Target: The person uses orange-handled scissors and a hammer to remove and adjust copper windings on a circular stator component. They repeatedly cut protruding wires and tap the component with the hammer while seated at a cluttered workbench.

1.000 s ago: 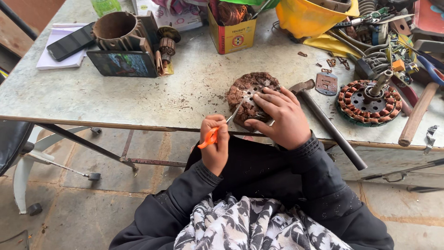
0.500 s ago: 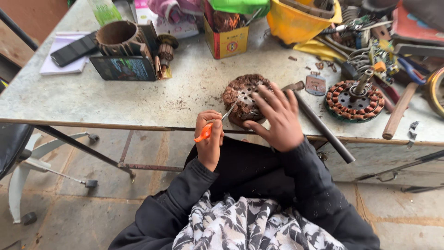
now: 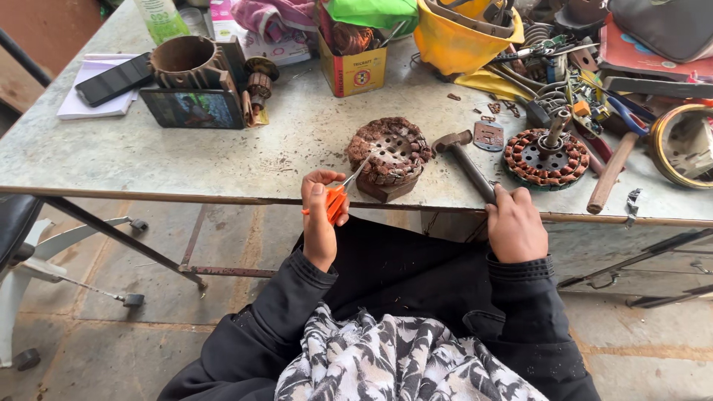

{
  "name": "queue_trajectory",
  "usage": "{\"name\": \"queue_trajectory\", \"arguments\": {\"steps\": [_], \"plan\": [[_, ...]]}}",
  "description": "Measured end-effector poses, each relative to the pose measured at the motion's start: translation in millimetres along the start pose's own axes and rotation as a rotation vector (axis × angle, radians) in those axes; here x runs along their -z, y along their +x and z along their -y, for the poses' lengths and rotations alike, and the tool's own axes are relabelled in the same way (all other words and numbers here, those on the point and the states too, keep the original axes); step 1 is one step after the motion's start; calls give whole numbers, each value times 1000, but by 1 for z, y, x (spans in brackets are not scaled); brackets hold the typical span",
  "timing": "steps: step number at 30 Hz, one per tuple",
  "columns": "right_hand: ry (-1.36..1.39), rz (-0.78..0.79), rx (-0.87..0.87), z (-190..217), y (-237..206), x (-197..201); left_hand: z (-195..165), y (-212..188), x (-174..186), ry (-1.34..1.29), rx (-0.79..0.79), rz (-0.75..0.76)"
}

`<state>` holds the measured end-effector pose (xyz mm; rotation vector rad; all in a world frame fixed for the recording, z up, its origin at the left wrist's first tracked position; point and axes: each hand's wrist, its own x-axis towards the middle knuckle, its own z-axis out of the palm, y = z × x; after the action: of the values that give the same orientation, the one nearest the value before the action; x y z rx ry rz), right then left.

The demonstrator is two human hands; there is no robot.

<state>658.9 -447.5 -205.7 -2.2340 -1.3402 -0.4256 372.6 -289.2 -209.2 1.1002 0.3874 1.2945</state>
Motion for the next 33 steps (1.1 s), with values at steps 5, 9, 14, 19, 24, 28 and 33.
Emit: {"name": "queue_trajectory", "arguments": {"steps": [5,9,14,19,24,28,33], "plan": [[341,-55,73,-5,-1,7,-7,0,-1,-38,33,38],[1014,178,-302,17,-15,20,-5,2,-3,-54,32,23],[923,298,8,62,-27,59,-5,2,-2,-68,83,6],[795,227,140,105,-33,91,-8,4,-1,-61,81,24],[667,67,216,130,-33,86,-8,3,-1,-44,93,0],[551,260,124,131,-23,84,-10,1,1,-11,90,16],[706,67,118,121,-29,107,-9,1,4,-22,72,28]]}}
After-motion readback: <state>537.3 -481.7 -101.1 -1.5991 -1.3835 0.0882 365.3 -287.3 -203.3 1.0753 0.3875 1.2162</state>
